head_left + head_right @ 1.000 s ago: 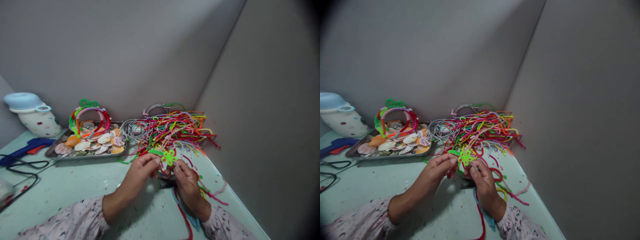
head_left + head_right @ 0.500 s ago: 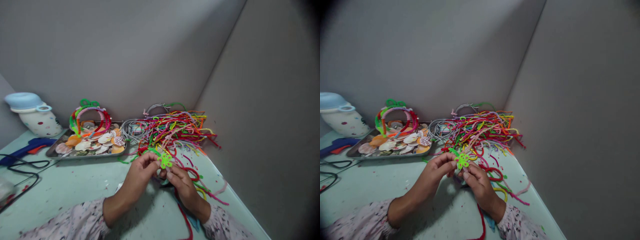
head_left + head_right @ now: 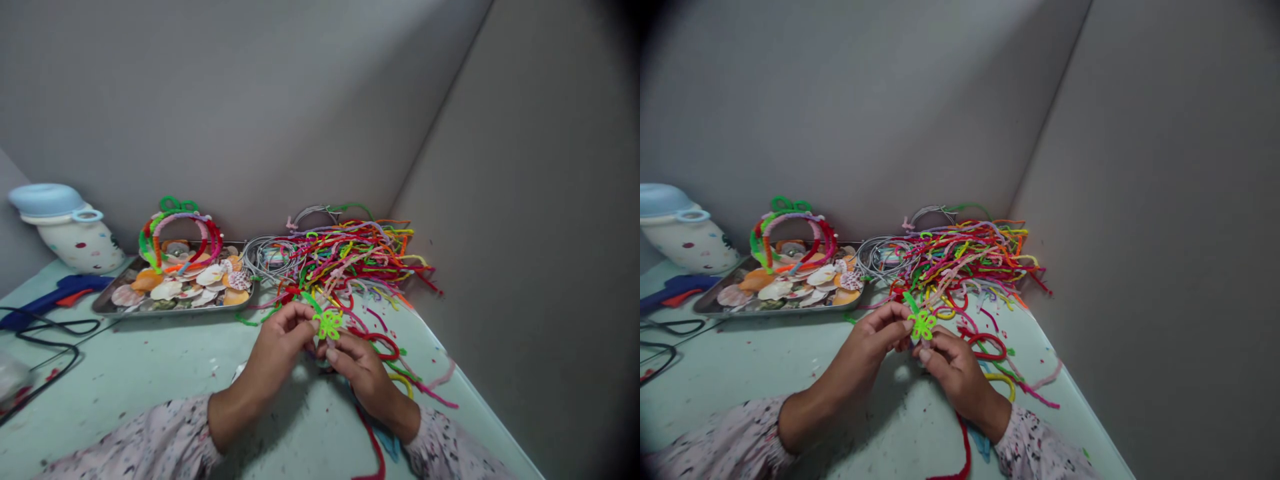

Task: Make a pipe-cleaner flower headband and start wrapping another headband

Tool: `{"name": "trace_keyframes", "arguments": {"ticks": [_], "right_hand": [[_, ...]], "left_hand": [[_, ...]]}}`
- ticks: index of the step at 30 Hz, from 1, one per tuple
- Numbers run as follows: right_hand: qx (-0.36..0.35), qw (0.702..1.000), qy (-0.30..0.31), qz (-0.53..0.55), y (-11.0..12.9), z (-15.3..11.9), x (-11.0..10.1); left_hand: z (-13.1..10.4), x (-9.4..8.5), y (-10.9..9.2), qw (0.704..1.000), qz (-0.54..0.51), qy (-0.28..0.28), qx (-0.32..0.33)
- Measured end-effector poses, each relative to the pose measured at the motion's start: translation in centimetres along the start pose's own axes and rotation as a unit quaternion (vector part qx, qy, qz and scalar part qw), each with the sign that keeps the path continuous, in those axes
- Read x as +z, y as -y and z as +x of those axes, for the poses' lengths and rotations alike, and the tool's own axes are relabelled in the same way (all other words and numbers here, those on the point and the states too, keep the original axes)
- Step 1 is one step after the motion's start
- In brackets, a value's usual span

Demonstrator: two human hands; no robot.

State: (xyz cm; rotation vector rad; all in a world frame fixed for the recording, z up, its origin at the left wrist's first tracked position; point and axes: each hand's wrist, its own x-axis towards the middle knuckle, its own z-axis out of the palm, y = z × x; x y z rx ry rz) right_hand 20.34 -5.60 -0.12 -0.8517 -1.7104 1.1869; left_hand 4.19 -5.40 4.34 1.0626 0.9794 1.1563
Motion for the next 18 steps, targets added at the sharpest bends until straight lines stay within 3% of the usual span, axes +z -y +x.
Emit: {"name": "trace_keyframes", "arguments": {"ticks": [18], "right_hand": [[-0.003,1.0,0.02,0.007,0.19,-0.13,0.28]], "left_hand": [[-0.13,0.12,0.04,1.0,-0.012,0.018,-0.013]]}}
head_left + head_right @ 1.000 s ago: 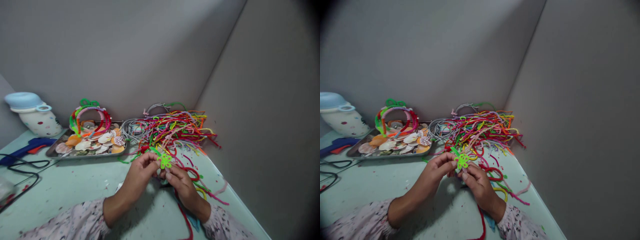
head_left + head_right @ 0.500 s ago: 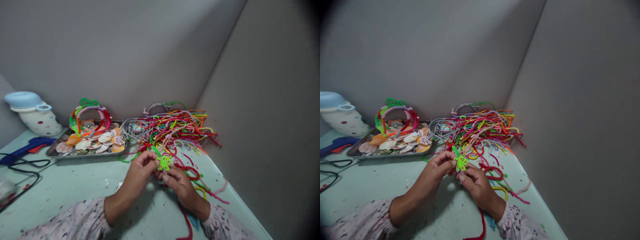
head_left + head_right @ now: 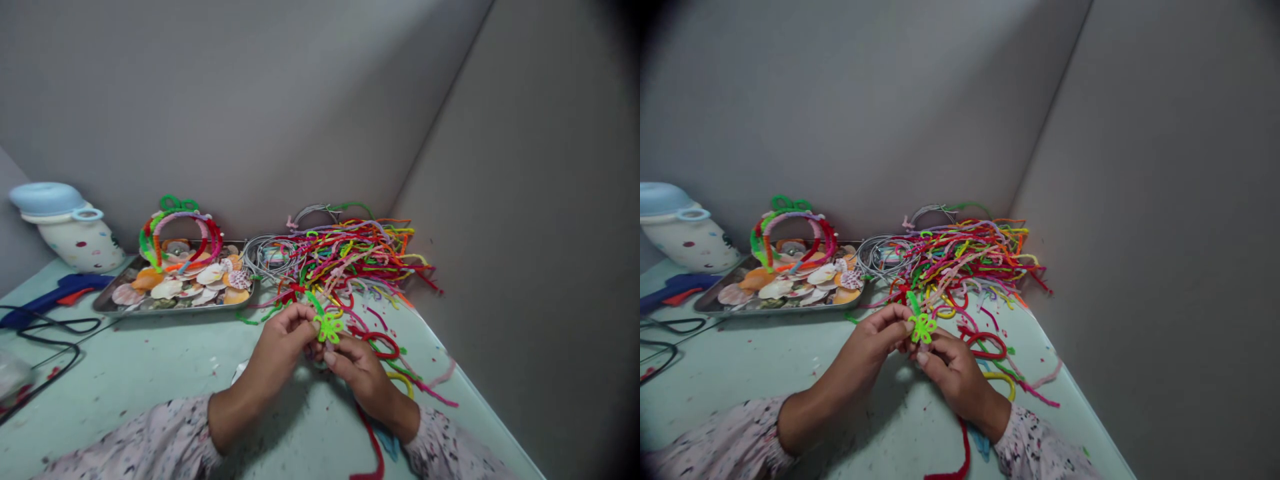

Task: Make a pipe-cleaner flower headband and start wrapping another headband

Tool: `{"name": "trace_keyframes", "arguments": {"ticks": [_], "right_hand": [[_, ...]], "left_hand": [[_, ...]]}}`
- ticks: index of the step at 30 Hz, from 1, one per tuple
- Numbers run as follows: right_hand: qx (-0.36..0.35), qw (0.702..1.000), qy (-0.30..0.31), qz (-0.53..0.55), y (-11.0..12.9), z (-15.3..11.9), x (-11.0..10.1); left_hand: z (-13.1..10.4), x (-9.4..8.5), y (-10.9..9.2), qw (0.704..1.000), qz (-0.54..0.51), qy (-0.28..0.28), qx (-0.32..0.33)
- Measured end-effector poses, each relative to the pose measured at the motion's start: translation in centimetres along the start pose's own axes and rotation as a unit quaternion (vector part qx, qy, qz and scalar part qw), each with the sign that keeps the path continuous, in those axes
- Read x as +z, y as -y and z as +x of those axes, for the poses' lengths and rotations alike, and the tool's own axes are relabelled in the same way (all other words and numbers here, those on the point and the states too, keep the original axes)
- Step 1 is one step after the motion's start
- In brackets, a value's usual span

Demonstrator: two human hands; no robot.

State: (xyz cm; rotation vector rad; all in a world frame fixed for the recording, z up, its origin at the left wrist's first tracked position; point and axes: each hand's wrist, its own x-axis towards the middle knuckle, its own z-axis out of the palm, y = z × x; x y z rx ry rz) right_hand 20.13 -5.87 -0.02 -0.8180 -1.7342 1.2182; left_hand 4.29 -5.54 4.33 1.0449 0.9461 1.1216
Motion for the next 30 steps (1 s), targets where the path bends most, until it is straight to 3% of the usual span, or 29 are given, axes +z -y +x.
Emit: {"name": "trace_keyframes", "arguments": {"ticks": [30], "right_hand": [[0.001,1.0,0.009,-0.023,-0.23,-0.18,-0.1]], "left_hand": [[-0.13,0.19,-0.29,0.999,0.017,-0.033,0.004]]}}
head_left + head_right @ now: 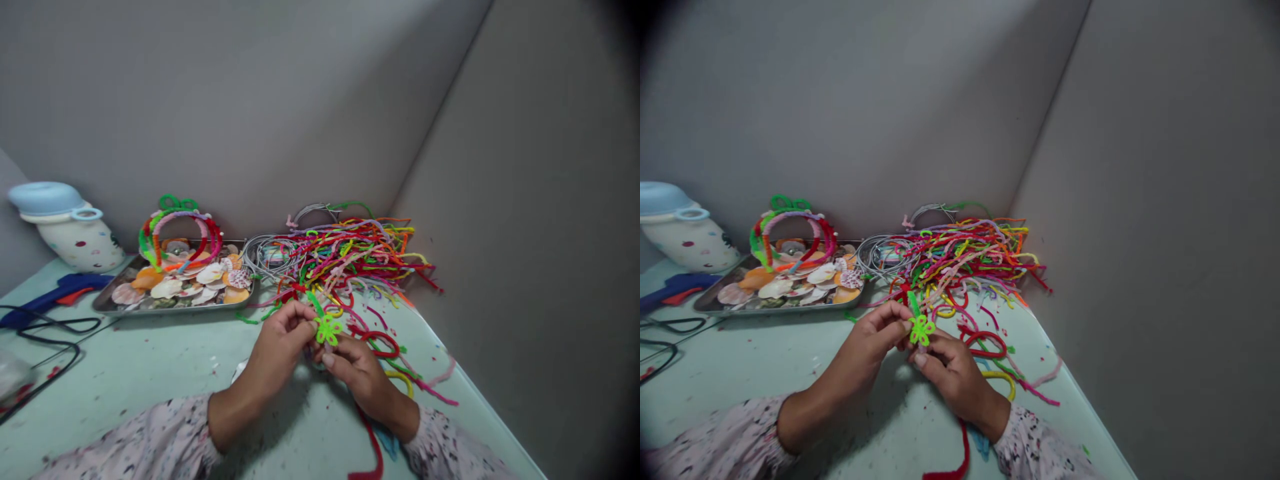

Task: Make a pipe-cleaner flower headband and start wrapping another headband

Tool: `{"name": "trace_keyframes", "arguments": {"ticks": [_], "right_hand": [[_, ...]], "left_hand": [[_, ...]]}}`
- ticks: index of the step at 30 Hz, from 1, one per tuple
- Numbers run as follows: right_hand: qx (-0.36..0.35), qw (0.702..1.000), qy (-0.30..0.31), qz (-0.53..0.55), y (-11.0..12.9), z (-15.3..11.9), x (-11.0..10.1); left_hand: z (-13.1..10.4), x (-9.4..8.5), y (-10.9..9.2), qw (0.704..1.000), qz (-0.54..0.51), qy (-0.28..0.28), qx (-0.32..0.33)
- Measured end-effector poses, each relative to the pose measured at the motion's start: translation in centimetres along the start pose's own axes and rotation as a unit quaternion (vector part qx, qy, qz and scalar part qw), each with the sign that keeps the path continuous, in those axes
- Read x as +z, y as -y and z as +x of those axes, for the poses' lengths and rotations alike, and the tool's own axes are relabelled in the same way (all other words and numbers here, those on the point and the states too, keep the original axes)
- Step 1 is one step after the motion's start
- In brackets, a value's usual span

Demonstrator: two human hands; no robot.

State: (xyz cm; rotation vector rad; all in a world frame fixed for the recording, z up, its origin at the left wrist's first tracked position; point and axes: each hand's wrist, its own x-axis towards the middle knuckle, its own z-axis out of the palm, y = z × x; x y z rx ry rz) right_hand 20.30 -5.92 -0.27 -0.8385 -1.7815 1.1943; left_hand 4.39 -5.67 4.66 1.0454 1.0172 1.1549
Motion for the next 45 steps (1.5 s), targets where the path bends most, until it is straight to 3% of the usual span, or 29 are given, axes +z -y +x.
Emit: {"name": "trace_keyframes", "arguments": {"ticks": [9,21,45], "right_hand": [[0.003,1.0,0.008,0.005,-0.26,-0.11,-0.05],[0.001,1.0,-0.008,0.019,-0.11,-0.06,0.05],[0.008,1.0,-0.015,0.005,-0.28,0.0,0.08]], "left_hand": [[0.08,0.08,-0.38,1.0,0.019,-0.007,-0.006],[0.08,-0.04,0.0,0.999,-0.023,0.032,0.005],[0.28,-0.06,0.24,0.999,0.014,0.029,0.006]]}}
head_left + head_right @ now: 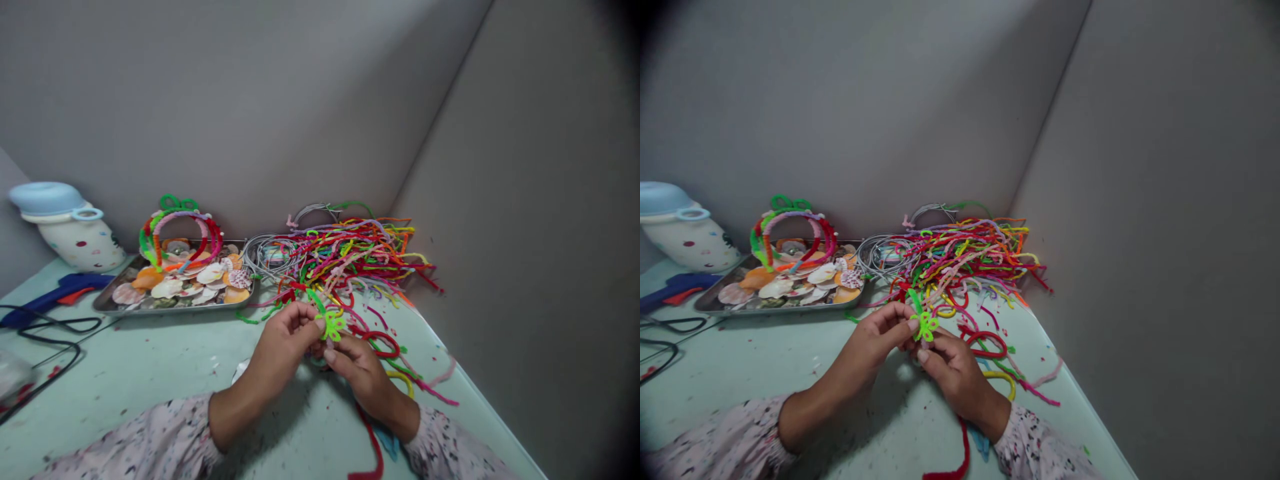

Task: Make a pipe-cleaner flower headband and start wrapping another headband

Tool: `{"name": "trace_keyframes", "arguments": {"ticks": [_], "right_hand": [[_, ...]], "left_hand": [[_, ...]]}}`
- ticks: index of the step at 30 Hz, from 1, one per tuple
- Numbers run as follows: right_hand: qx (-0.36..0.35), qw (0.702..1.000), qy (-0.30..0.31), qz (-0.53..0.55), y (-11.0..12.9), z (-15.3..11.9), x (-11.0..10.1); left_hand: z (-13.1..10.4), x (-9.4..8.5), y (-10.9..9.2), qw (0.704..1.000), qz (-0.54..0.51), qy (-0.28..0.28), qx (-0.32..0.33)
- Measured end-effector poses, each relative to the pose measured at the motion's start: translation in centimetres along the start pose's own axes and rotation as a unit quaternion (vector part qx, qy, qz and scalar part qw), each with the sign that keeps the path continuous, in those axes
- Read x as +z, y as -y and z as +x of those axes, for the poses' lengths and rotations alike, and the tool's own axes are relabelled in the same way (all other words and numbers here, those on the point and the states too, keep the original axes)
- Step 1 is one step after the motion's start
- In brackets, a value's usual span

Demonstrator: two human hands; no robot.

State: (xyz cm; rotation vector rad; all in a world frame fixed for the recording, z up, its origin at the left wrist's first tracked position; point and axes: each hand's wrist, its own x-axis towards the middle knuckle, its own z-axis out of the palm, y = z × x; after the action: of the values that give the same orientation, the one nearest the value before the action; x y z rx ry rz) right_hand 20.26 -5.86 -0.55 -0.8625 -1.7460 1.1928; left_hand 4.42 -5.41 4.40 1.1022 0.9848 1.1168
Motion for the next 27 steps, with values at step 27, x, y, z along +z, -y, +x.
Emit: {"name": "trace_keyframes", "arguments": {"ticks": [27], "right_hand": [[0.106,0.984,-0.122,0.081,3.8,0.6,-0.8]], "left_hand": [[-1.0,0.7,-0.3,0.995,0.097,0.03,0.013]]}}
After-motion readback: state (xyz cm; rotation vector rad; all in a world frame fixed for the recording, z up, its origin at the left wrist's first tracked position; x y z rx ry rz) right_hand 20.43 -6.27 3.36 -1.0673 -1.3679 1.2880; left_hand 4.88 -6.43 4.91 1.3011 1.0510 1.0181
